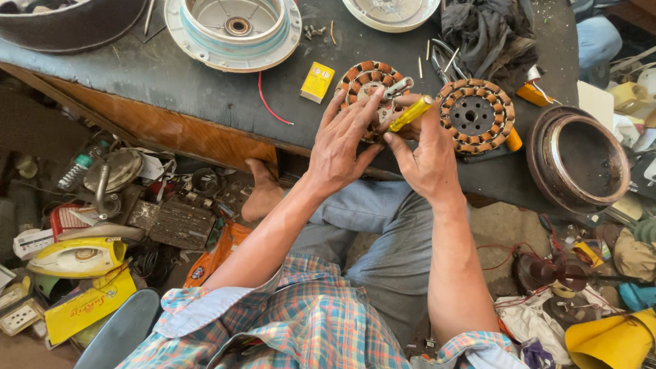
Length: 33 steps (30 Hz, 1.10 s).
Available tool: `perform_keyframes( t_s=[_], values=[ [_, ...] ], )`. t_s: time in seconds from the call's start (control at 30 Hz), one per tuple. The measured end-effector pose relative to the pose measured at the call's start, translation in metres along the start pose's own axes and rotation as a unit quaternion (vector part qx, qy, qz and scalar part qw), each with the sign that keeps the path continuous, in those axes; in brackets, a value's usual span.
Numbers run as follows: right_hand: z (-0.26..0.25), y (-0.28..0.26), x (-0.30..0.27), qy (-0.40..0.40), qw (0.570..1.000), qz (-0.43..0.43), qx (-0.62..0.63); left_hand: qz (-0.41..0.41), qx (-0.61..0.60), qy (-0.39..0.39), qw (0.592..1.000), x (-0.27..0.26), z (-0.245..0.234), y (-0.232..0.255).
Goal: The person sits at a cluttered workbench and repairs a circular copper-wound electrical component. They use their hands to adjust the windings and a yellow screwdriver to pry and align parts of the assembly.
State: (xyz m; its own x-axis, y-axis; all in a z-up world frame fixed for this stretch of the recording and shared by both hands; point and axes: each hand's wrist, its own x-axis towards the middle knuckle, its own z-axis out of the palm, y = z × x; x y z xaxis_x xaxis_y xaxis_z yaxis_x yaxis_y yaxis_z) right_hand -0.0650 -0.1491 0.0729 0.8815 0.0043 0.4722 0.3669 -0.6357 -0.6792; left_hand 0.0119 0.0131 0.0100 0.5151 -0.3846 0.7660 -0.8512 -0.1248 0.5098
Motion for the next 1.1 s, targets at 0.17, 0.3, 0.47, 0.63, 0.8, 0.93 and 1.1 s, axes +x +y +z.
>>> perform_keyframes(
  t_s=[0.17,0.3,0.47,0.63,0.8,0.93,1.1],
  values=[
    [0.004,0.003,-0.001,0.024,0.999,0.009,0.043,-0.001,-0.001,-0.007,1.000,-0.001,0.000,-0.001],
    [0.004,0.002,-0.001,0.013,1.000,-0.009,0.006,0.002,-0.001,-0.001,1.000,-0.001,0.000,-0.002],
    [0.002,0.000,0.000,-0.001,1.000,-0.014,-0.014,-0.004,-0.004,-0.002,1.000,-0.002,0.002,-0.002],
    [0.002,-0.001,0.001,0.016,1.000,-0.007,0.021,-0.003,0.000,0.003,1.000,-0.001,0.003,-0.001],
    [0.003,0.003,-0.002,0.032,0.999,0.002,0.038,0.001,0.000,0.000,1.000,-0.001,0.002,-0.002],
    [0.004,0.010,-0.006,0.037,0.998,0.002,0.046,0.003,0.002,0.000,1.000,-0.001,0.001,-0.001],
    [-0.005,0.022,-0.010,0.131,0.988,0.023,0.080,-0.005,0.003,-0.009,1.000,-0.001,0.000,-0.002]
  ],
)
